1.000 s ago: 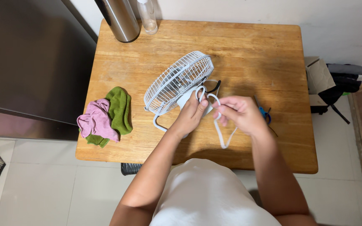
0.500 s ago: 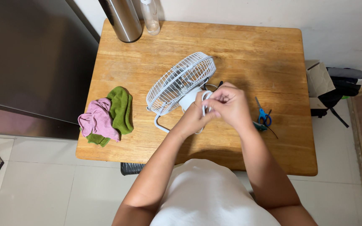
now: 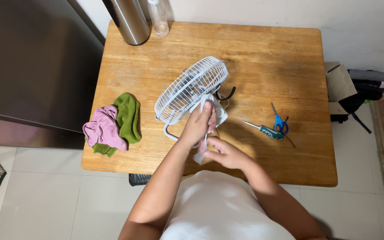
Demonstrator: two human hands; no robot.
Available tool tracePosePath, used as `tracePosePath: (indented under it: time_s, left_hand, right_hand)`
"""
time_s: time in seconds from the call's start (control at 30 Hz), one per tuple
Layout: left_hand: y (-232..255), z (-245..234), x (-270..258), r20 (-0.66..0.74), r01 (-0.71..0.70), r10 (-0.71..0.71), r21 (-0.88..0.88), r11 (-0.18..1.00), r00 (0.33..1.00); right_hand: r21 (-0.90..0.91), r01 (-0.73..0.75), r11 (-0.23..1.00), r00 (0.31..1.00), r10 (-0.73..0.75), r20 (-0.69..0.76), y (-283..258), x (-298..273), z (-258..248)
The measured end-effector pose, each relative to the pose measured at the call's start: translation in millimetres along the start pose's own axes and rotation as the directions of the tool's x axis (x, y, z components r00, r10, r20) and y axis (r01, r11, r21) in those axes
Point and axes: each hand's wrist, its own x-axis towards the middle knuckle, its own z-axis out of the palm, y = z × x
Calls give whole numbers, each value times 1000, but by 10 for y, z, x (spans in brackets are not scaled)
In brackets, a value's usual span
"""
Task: The person assembles a small white table fan on a wooden table. They attach the fan blades to the motor hub, secure them with a screwdriver, then attach the front and rear wire cages. Finally, they wrap the power cord around the fan base.
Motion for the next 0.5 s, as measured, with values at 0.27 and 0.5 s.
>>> tracePosePath:
  time_s: [0.27, 0.5]
  left_hand:
    - [17, -55, 4, 41, -11, 9, 44, 999, 999]
    - [260, 78, 42, 27, -62, 57, 607, 792, 998]
  right_hand:
    - [-139, -276, 951, 959, 264, -100, -237, -509, -928]
    - [-360, -124, 925, 942, -4, -336, -982, -203, -1001]
